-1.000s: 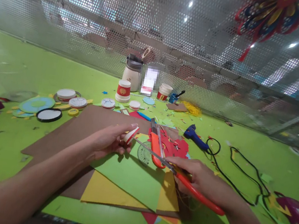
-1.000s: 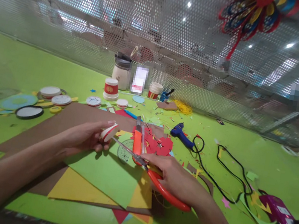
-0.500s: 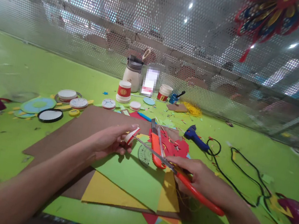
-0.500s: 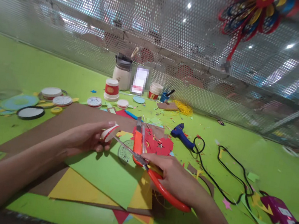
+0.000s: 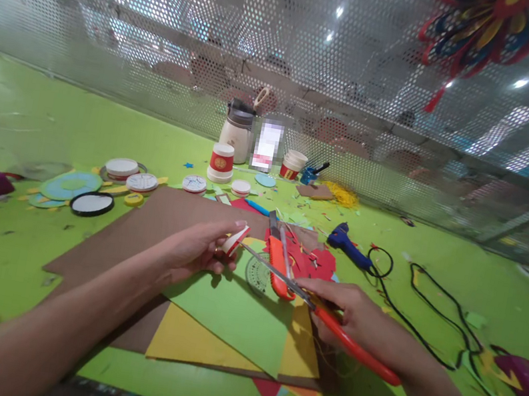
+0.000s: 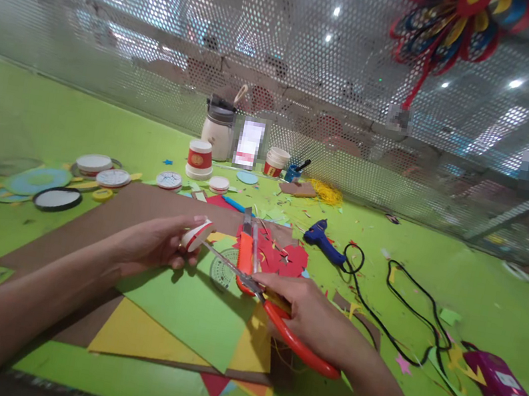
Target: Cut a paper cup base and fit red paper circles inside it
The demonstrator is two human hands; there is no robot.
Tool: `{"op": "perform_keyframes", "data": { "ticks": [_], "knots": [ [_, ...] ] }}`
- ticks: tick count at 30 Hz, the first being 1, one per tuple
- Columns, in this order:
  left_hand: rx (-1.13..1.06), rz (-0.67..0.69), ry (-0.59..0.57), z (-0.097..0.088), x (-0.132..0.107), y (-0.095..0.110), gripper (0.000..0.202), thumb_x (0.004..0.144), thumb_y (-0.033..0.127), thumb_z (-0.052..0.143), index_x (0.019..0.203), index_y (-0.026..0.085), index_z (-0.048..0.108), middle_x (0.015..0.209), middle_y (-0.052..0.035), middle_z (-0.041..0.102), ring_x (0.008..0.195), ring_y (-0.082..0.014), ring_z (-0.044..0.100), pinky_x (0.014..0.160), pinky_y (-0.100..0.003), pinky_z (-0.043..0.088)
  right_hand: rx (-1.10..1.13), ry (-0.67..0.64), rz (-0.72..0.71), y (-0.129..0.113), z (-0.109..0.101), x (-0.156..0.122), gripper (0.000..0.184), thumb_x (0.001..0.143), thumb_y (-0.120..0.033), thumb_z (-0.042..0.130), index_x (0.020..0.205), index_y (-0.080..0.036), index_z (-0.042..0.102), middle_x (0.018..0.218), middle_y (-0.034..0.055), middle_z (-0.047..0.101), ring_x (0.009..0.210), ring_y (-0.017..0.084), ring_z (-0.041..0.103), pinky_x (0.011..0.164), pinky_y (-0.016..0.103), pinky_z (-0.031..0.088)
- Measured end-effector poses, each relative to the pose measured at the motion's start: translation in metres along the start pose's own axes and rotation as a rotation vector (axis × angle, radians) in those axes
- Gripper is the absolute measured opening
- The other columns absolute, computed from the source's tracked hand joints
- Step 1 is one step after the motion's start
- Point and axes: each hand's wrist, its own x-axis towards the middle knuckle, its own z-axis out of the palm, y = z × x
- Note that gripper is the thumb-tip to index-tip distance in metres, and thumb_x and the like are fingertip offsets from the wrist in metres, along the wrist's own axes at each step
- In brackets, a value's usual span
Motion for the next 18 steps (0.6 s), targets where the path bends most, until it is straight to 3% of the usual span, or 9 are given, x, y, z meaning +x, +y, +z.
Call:
{"op": "perform_keyframes", "data": {
  "ticks": [18],
  "knots": [
    [-0.004,0.009,-0.016,-0.0002,-0.0008,-0.0003,0.031,0.079,0.045,0.067,0.077,0.015,0.061,0.062,-0.0012,0.059,0.054,-0.0128,0.061,0.038,-0.017,0.042,0.048,-0.003,0.050,0.0031,0.0012,0.0002,0.061,0.075,-0.007,0.056,0.133,-0.026,0.058,0.078,-0.0005,0.067,0.066,0.015,0.058,0.058,0.020,0.046]
  ]
}}
